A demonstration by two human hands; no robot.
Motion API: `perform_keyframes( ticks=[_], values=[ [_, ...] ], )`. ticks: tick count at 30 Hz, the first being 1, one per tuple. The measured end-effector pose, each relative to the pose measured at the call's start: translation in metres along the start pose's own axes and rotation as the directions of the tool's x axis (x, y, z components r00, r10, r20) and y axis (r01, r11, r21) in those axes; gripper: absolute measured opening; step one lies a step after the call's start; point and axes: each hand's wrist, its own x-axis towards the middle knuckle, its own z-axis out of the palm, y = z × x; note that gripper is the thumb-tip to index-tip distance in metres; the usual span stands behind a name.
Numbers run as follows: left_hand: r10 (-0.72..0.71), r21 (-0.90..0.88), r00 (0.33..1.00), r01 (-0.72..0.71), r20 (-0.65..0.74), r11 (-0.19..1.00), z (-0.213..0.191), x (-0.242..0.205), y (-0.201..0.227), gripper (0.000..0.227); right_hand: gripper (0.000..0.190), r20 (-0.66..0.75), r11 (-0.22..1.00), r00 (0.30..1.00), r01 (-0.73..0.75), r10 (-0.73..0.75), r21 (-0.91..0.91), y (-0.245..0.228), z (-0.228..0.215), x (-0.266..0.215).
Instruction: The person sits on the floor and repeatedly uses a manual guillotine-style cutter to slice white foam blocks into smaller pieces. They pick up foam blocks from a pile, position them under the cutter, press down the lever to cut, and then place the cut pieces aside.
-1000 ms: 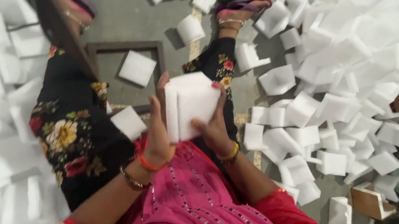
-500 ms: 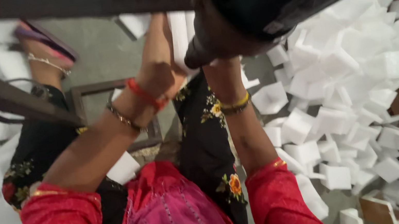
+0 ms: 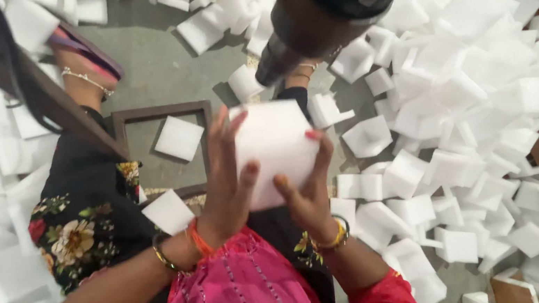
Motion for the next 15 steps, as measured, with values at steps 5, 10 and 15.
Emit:
perform_keyframes(
  ticks=[5, 10, 15],
  values=[
    [0.027, -0.018, 1.0, -0.027, 0.012, 0.999, -0.009, -0.07, 0.003, 0.062, 0.07, 0.05, 0.999, 0.997, -0.05, 0.051, -0.021, -0.001, 0.007, -0.079],
    [0.12, 0.036, 0.993, -0.119, -0.013, 0.992, -0.019, -0.11, 0.001, 0.064, 0.08, 0.07, 0.888, 0.993, 0.115, -0.094, -0.445, 0.007, 0.013, -0.121],
    [0.137, 0.037, 0.99, -0.136, -0.033, 0.99, -0.023, -0.137, 0.001, 0.073, 0.065, 0.132, 0.999, 0.991, -0.039, 0.04, -0.008, 0.009, 0.022, -0.151]
  ],
)
